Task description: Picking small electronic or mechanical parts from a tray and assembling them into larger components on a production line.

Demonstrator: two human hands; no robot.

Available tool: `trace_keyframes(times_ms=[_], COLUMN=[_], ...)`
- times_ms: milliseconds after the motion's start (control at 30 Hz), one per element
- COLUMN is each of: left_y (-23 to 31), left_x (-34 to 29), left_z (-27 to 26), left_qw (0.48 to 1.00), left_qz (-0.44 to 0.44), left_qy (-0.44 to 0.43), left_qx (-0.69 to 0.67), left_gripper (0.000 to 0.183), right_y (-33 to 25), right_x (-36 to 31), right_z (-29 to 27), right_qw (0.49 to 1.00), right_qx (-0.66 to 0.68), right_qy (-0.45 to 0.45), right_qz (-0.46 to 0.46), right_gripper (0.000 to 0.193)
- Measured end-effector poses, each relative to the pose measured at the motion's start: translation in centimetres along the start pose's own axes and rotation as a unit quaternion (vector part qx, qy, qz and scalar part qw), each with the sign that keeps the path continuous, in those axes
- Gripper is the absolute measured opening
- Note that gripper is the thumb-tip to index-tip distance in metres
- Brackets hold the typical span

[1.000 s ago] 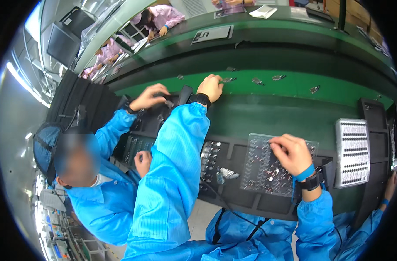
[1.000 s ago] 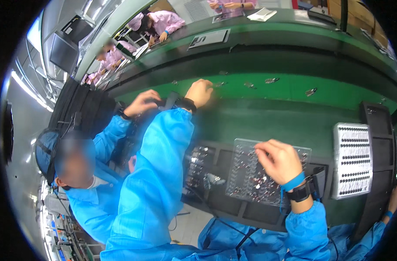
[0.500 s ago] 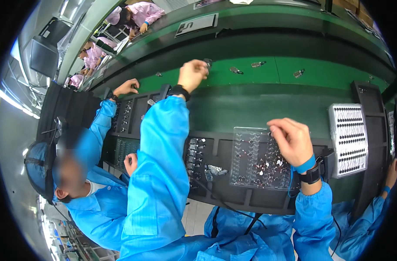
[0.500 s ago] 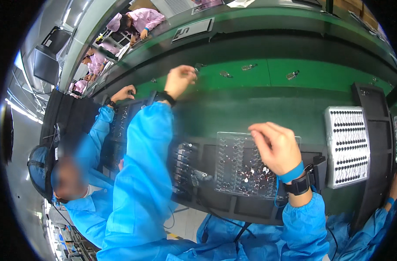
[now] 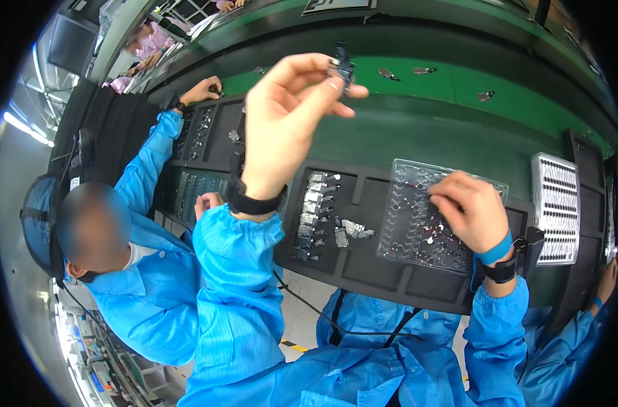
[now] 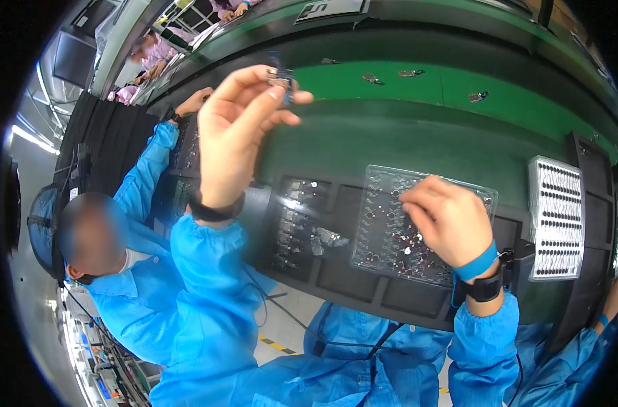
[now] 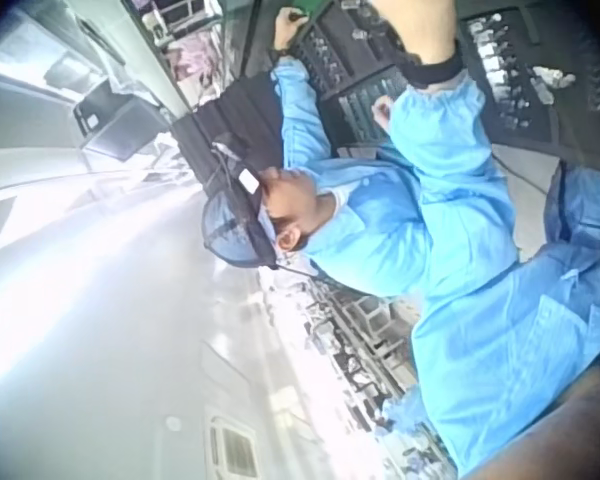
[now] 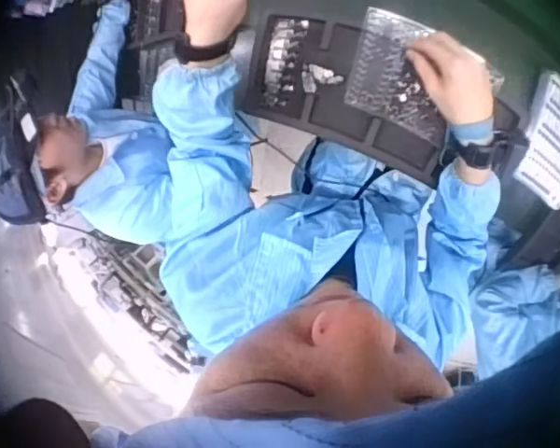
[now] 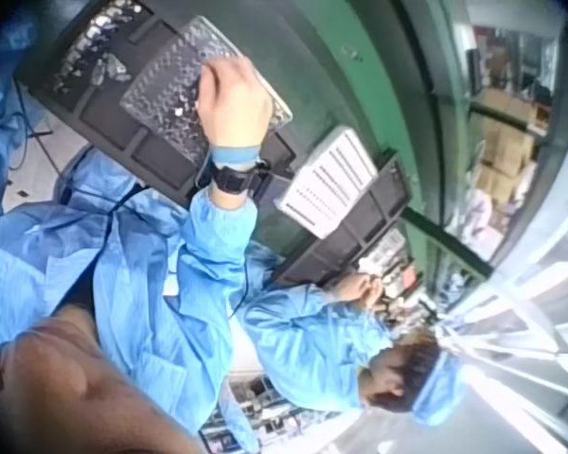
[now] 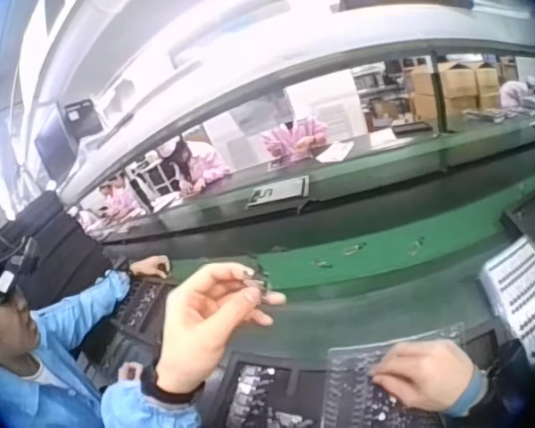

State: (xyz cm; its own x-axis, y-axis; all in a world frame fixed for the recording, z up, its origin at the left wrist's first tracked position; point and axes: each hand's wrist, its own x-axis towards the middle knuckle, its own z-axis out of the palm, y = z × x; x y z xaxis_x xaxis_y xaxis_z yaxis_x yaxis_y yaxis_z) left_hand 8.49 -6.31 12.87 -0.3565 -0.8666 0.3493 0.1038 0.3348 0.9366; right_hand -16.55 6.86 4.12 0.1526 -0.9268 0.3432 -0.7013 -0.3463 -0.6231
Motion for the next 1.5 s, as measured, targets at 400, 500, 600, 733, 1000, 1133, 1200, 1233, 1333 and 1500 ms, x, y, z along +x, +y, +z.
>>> trace_keyframes(times_ms=[400, 500, 600, 733, 1000, 1133, 1200, 1233, 1333, 1500], left_y=[-8.4, -9.9, -9.2, -9.2, -9.5, -9.4, -9.0, -9.0, -8.9, -9.5], left_x=[-1.8, -2.5, -3.2, -3.7, -4.5, -4.5, -4.6, -4.7, -4.9, -5.4], left_z=[4.4, 5.3, 5.4, 5.7, 6.5, 6.6, 6.8, 7.0, 7.4, 7.2], left_qw=[0.989, 0.991, 0.991, 0.993, 0.994, 0.979, 0.97, 0.97, 0.974, 0.965], left_qz=[-0.073, -0.083, -0.086, -0.094, -0.093, -0.165, -0.194, -0.193, -0.175, -0.187], left_qy=[0.037, 0.036, 0.022, -0.004, -0.054, -0.085, -0.098, -0.099, -0.11, -0.178], left_qx=[-0.124, -0.101, -0.102, -0.071, 0.001, -0.085, -0.107, -0.107, -0.094, -0.049], left_gripper=[0.041, 0.037, 0.035, 0.032, 0.017, 0.027, 0.04, 0.04, 0.039, 0.025], right_y=[-1.4, -1.6, -2.0, -1.9, -0.9, -0.5, 0.2, 0.5, 1.0, 1.0], right_x=[-0.1, 0.0, 0.1, 0.6, 0.3, 0.1, -0.2, -0.3, 0.0, 0.3], right_z=[4.2, 5.0, 5.2, 4.2, 2.0, 1.8, 1.2, 1.1, 1.0, 0.5], right_qw=[0.985, 0.98, 0.979, 0.994, 0.961, 0.9, 0.919, 0.936, 0.953, 0.964], right_qx=[-0.167, -0.196, -0.196, -0.092, 0.182, 0.373, 0.331, 0.292, 0.232, 0.194], right_qy=[-0.051, -0.033, -0.044, -0.039, -0.021, 0.072, 0.085, 0.095, 0.136, 0.143], right_qz=[-0.008, -0.013, 0.002, 0.032, 0.206, 0.214, 0.196, 0.175, 0.139, 0.108], right_gripper=[0.018, 0.011, 0.009, 0.009, 0.005, 0.003, 0.003, 0.003, 0.004, 0.008])
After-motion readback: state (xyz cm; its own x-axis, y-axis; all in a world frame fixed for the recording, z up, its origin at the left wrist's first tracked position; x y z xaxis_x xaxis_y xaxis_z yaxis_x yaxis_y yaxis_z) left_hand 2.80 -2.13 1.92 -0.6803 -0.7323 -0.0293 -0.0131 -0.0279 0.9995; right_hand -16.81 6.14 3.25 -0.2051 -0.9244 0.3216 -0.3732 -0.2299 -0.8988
